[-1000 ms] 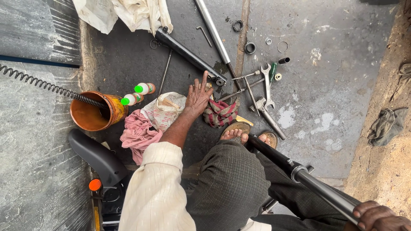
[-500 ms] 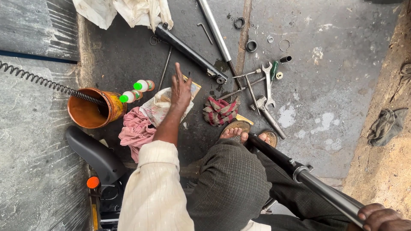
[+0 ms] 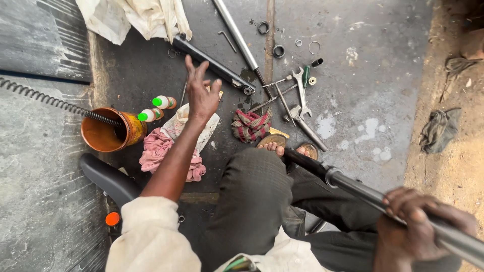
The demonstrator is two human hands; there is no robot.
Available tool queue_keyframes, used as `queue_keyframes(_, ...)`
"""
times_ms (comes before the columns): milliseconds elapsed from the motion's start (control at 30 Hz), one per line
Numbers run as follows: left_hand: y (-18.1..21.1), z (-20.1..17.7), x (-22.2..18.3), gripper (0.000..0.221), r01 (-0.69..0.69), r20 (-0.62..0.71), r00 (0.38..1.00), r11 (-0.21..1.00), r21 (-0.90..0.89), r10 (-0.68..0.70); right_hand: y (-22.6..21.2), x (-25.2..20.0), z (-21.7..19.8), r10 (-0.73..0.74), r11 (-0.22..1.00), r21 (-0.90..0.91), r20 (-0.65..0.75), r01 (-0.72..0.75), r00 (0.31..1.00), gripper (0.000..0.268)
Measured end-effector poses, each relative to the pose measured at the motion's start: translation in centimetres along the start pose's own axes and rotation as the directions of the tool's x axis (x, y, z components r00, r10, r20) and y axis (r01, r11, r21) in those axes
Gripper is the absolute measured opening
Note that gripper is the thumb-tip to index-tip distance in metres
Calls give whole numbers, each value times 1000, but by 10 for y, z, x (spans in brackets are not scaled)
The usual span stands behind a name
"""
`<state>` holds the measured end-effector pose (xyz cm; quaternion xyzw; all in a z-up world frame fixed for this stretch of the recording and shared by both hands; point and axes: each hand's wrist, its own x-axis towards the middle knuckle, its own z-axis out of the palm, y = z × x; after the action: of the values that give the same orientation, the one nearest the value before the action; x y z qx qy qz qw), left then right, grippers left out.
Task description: Cleaning, oiling, and reassembling the front fork suspension of a motorcycle.
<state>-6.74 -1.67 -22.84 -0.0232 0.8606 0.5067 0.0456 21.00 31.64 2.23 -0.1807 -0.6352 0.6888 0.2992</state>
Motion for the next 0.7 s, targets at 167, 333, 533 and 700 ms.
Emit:
queue_keyframes(167, 243, -72, -54, 60, -376, 174, 882, 877, -299, 437, 53, -1, -12, -249, 968, 80, 191, 237, 949, 22)
queue_keyframes(333, 349, 4, -185, 101, -226, 340, 523, 512, -828, 781, 66, -18, -3, -309, 951, 42, 194, 307, 931, 21)
queue_keyframes(533, 350, 127, -264, 68, -474, 162, 501, 426, -771, 850, 54, -34, -17, 34, 958, -283, 271, 46, 962, 21)
queue_keyframes(700, 348, 122, -278, 44, -583, 147, 507, 464, -668, 849, 70, -40, -23, 156, 925, -374, 212, -67, 965, 27)
